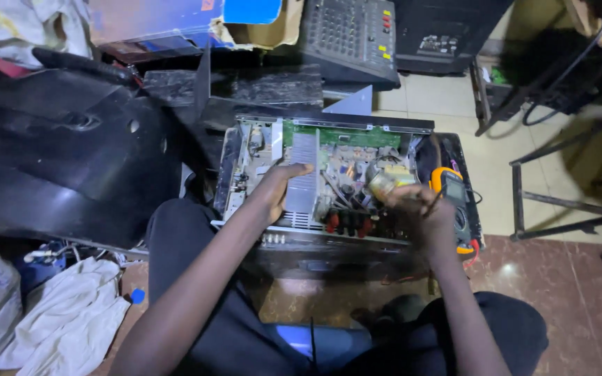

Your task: Disassembling the internal components of an electronic device using a screwdriver and manual force to remove boards and wires.

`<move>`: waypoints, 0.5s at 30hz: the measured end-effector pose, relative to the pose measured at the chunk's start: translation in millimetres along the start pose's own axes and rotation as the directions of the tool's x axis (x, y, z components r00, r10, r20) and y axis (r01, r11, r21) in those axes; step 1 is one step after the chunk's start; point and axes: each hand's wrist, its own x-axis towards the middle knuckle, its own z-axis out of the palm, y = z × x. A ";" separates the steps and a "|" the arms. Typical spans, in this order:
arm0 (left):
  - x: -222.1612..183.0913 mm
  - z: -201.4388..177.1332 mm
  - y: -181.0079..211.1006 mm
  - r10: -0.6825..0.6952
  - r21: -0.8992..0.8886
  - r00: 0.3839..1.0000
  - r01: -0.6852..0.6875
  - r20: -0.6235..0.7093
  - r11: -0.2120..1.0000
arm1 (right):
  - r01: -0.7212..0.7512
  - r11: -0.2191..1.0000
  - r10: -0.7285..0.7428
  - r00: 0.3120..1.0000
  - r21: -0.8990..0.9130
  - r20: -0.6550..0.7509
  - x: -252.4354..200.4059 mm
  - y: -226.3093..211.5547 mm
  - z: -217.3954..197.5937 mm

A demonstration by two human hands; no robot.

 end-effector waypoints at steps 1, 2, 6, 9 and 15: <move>7.5 -10.2 -6.9 0.000 0.003 1.000 0.000 0.005 1.000 | 0.000 1.000 0.000 1.000 0.000 -0.006 -1.5 1.3 -5.2; 14.7 -20.8 -13.5 0.050 0.023 0.998 -0.049 -0.024 0.999 | 0.016 0.995 -0.014 1.000 0.103 -0.013 -3.5 2.4 -10.0; -24.3 22.8 13.8 0.152 0.078 0.987 -0.147 -0.058 0.986 | 0.055 0.973 -0.046 0.998 0.224 -0.045 -1.5 -14.3 -7.1; 59.9 -36.8 -7.5 0.191 0.141 0.981 -0.186 -0.023 0.972 | 0.078 0.955 -0.070 0.997 0.286 -0.037 -2.2 -15.0 -2.5; -23.0 29.8 33.5 0.200 0.329 0.977 -0.167 -0.071 0.929 | 0.117 0.963 -0.130 0.991 0.243 0.036 -11.9 -12.4 -8.6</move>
